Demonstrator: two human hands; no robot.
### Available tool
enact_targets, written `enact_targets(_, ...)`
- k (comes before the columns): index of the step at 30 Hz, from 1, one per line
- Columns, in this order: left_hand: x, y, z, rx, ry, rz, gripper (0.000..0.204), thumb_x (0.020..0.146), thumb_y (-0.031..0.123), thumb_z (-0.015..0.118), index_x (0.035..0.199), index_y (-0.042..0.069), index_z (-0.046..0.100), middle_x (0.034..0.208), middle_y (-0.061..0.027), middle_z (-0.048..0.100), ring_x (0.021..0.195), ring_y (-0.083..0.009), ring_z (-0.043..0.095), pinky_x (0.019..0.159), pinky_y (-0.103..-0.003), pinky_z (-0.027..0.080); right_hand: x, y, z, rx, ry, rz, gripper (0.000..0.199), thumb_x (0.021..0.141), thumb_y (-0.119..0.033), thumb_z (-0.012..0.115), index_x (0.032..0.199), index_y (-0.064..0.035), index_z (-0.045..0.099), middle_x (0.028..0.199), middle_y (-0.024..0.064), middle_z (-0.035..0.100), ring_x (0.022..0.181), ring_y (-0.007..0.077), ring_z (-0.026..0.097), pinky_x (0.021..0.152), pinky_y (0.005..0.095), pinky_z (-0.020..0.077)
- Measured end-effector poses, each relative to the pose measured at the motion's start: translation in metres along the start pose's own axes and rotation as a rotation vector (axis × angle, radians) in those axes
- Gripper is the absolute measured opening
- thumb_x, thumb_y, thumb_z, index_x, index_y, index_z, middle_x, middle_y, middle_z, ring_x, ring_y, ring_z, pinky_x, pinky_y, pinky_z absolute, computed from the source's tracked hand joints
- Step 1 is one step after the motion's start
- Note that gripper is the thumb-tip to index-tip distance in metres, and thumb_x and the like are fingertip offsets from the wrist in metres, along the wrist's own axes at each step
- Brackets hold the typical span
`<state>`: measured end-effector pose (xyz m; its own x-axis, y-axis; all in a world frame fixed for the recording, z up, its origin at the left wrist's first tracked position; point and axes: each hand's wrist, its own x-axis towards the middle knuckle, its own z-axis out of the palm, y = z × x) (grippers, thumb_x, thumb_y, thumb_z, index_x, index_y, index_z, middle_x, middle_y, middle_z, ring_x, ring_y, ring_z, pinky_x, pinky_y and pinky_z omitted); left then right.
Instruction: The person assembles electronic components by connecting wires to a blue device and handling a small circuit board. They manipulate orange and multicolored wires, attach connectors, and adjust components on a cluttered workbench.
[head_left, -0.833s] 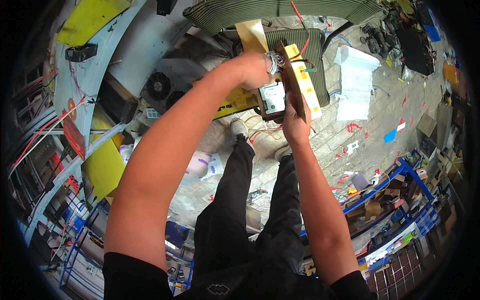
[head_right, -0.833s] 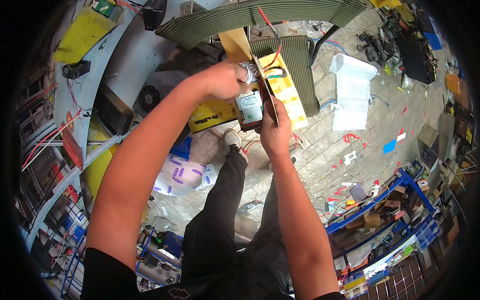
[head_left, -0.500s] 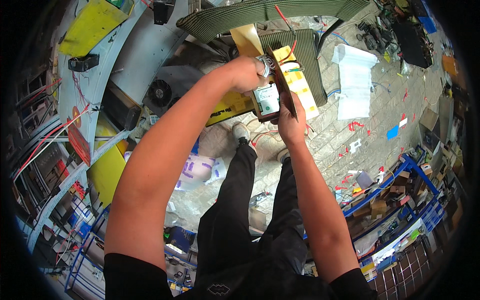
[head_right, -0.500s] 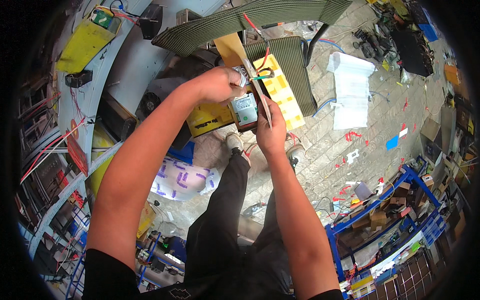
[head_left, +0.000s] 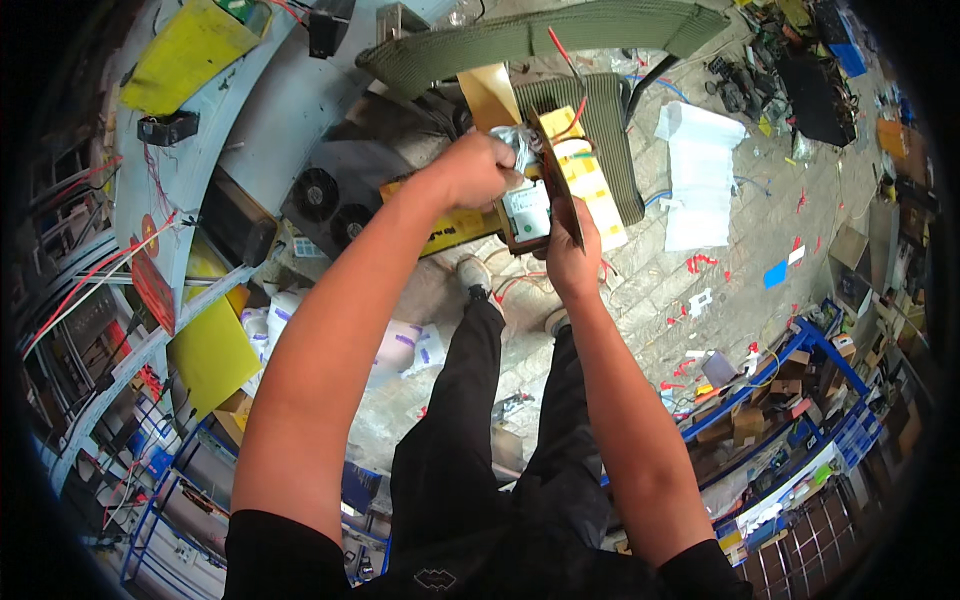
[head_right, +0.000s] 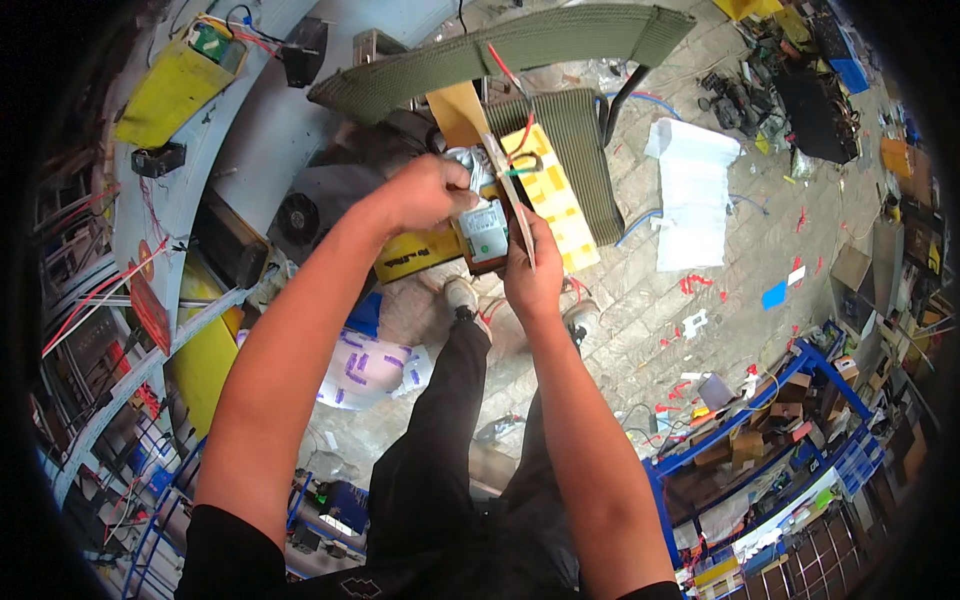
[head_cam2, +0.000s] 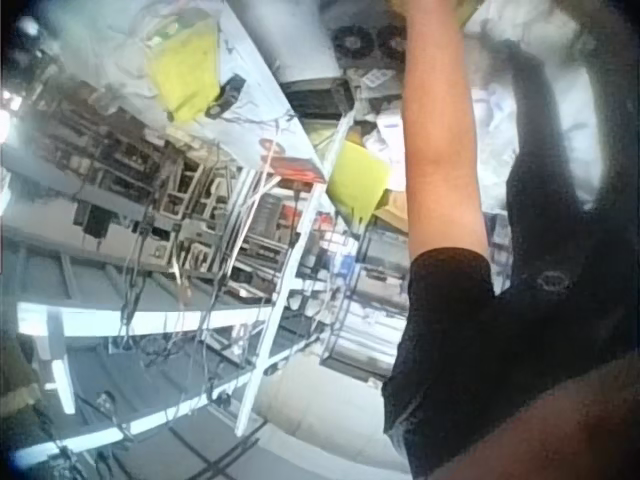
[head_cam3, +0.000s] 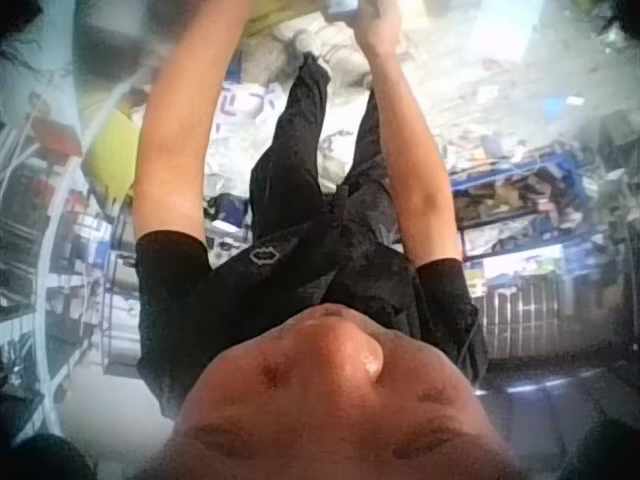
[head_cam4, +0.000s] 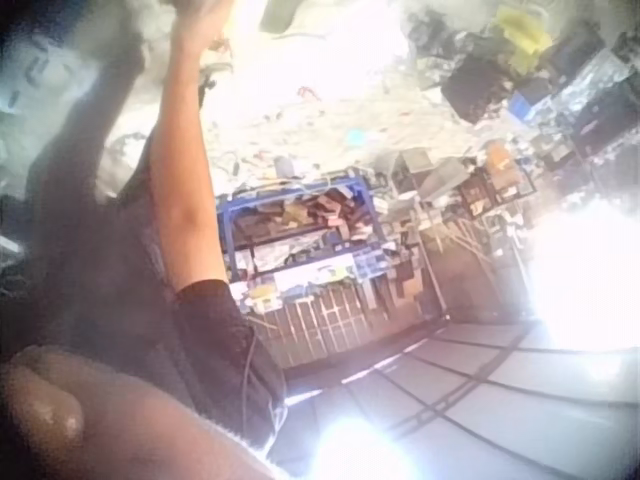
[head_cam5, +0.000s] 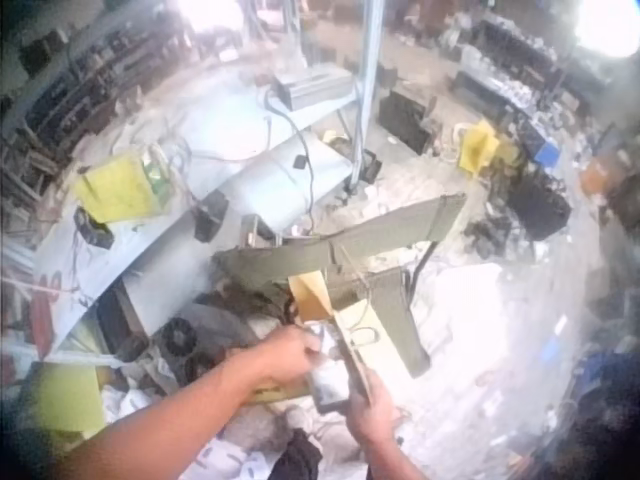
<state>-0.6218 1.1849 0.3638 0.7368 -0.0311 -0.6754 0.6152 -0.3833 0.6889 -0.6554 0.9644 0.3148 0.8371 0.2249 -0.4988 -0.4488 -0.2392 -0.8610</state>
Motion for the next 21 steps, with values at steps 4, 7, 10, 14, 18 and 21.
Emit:
enact_targets(4, -0.012, -0.012, 0.015, 0.051, 0.239, 0.116, 0.019, 0.093, 0.017, 0.076, 0.093, -0.002, 0.072, 0.078, -0.0076, 0.071, 0.069, -0.0144, 0.066, 0.066, -0.032, 0.054, 0.001, -0.001, 0.0, -0.036, -0.018, -0.025, 0.029, 0.109, -0.016, 0.06, 0.134, -0.003, 0.063, 0.111, 0.0085, 0.071, 0.096, 0.0155, 0.066, 0.086, 0.0299, 0.0539)
enact_targets(7, -0.042, -0.018, 0.041, -0.226, 0.482, 0.111, 0.023, 0.094, 0.016, 0.076, 0.109, -0.001, 0.073, 0.095, -0.0086, 0.076, 0.086, -0.0133, 0.07, 0.081, -0.03, 0.055, -0.002, -0.003, -0.003, -0.01, -0.015, 0.024, 0.03, 0.107, -0.016, 0.061, 0.134, -0.0031, 0.063, 0.11, 0.0084, 0.071, 0.091, 0.0144, 0.065, 0.08, 0.0287, 0.0534)
enact_targets(10, -0.072, -0.044, 0.059, -0.365, 0.802, 0.005, 0.027, 0.096, 0.015, 0.074, 0.117, -0.002, 0.069, 0.1, -0.0091, 0.076, 0.086, -0.0134, 0.07, 0.08, -0.029, 0.056, -0.009, -0.024, -0.005, 0.003, -0.013, 0.197, 0.034, 0.105, -0.018, 0.065, 0.135, -0.0023, 0.062, 0.106, 0.0078, 0.07, 0.082, 0.0114, 0.064, 0.07, 0.0267, 0.0524)
enact_targets(14, -0.101, -0.103, 0.094, -0.412, 0.876, -0.272, 0.028, 0.097, 0.016, 0.073, 0.12, 0.001, 0.065, 0.098, -0.006, 0.072, 0.082, -0.0163, 0.069, 0.078, -0.029, 0.056, -0.017, -0.017, -0.01, -0.038, -0.008, -0.029, 0.044, 0.104, -0.021, 0.068, 0.141, -0.0014, 0.056, 0.098, 0.0041, 0.068, 0.069, 0.0072, 0.058, 0.057, 0.0245, 0.047)
enact_targets(18, -0.103, -0.146, 0.122, -1.101, 0.602, -0.644, 0.03, 0.098, 0.021, 0.073, 0.121, 0.005, 0.061, 0.102, -0.0053, 0.064, 0.086, -0.0245, 0.067, 0.083, -0.036, 0.058, -0.038, -0.004, -0.025, -0.018, -0.039, 0.09, 0.052, 0.102, -0.024, 0.07, 0.147, -0.0034, 0.052, 0.089, 0.0041, 0.068, 0.07, 0.0076, 0.06, 0.059, 0.0235, 0.0481)
enact_targets(21, -0.092, -0.169, 0.136, -1.598, 0.607, -0.656, 0.033, 0.099, 0.025, 0.072, 0.122, 0.007, 0.058, 0.109, -0.0072, 0.059, 0.1, -0.03, 0.065, 0.09, -0.042, 0.058, -0.047, 0.001, -0.036, -0.071, -0.058, 0.065, 0.053, 0.104, -0.025, 0.068, 0.149, -0.0015, 0.05, 0.088, 0.0053, 0.07, 0.07, 0.0096, 0.061, 0.061, 0.0253, 0.0499)
